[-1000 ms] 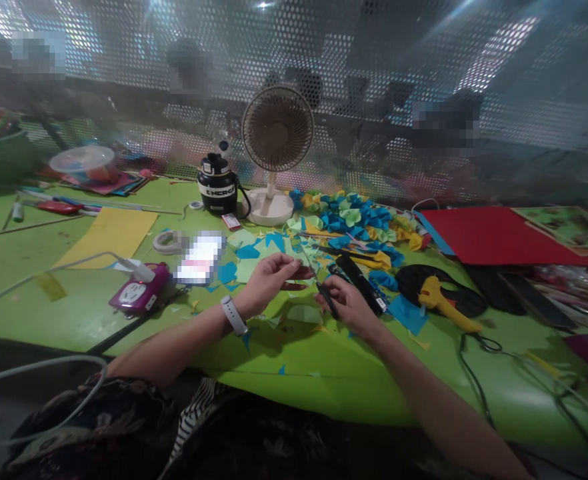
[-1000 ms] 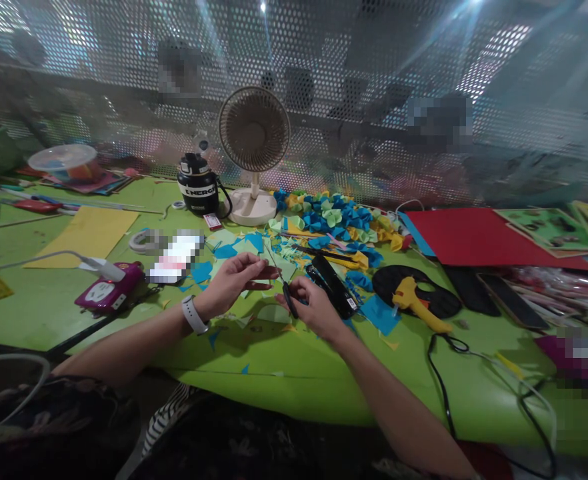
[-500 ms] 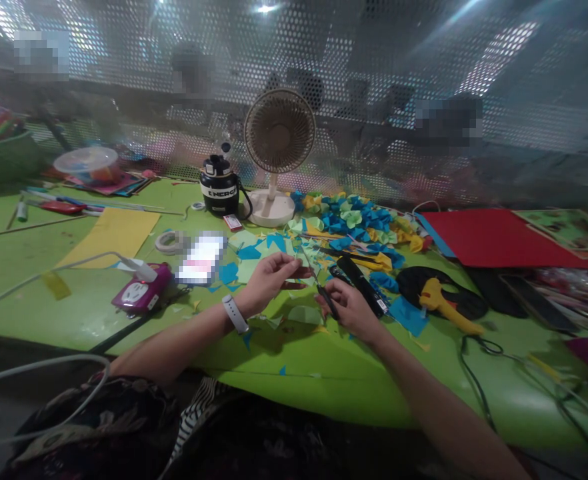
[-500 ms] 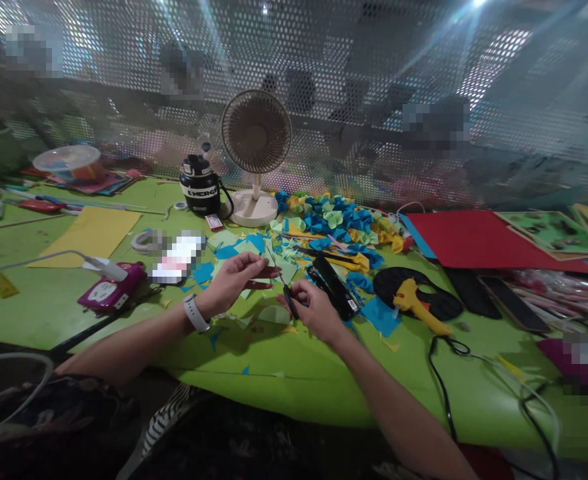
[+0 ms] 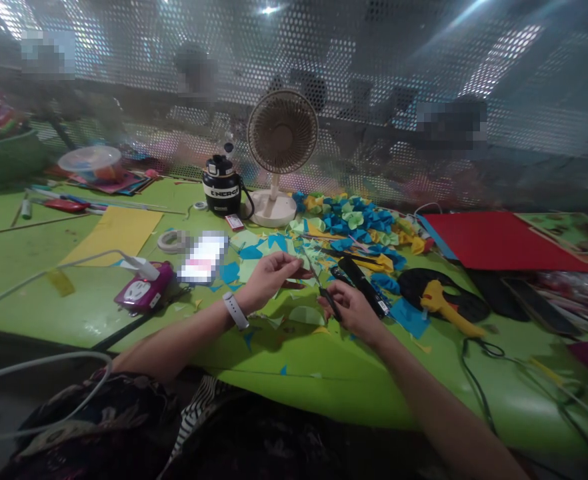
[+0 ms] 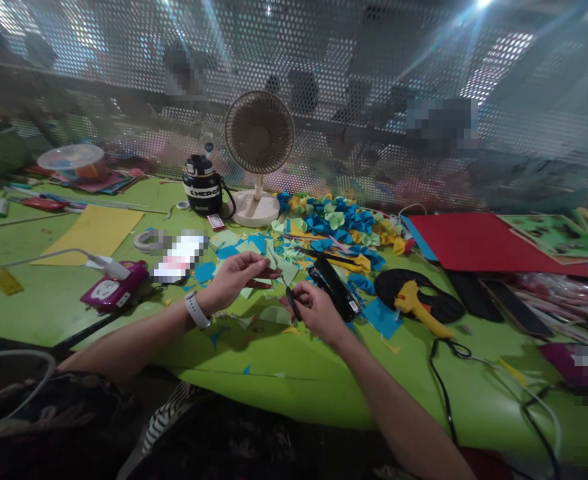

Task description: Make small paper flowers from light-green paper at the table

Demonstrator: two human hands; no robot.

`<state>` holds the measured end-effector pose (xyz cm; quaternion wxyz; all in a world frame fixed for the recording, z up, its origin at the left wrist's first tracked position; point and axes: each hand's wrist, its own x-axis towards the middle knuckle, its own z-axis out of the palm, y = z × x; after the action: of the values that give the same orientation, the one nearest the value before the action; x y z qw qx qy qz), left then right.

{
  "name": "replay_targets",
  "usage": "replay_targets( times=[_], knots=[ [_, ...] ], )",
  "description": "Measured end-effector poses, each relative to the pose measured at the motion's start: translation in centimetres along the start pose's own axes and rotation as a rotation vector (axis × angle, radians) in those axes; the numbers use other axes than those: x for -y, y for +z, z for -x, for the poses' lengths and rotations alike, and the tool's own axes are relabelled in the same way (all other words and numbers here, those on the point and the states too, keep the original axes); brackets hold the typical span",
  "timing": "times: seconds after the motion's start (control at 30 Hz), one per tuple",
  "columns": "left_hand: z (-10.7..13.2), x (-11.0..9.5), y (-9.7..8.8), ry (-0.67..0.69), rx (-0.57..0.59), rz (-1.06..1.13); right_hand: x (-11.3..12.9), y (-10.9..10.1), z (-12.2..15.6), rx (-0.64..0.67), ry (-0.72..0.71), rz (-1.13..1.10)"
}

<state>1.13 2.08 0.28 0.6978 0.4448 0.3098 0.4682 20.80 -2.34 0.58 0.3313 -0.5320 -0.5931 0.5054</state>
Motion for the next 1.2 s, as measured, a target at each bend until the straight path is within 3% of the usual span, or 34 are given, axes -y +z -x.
replay_targets(
  times=[0.2,1.2],
  knots=[
    [0.14,-0.04,0.08,-0.019,0.044,-0.04,-0.49,-0.19,-0.24,0.006,-0.031,0.0],
    [-0.33,-0.32,-0.22,-0.022,-0.018,-0.037,0.3,0.08,0.17,-0.029,-0.009,0.037]
  ],
)
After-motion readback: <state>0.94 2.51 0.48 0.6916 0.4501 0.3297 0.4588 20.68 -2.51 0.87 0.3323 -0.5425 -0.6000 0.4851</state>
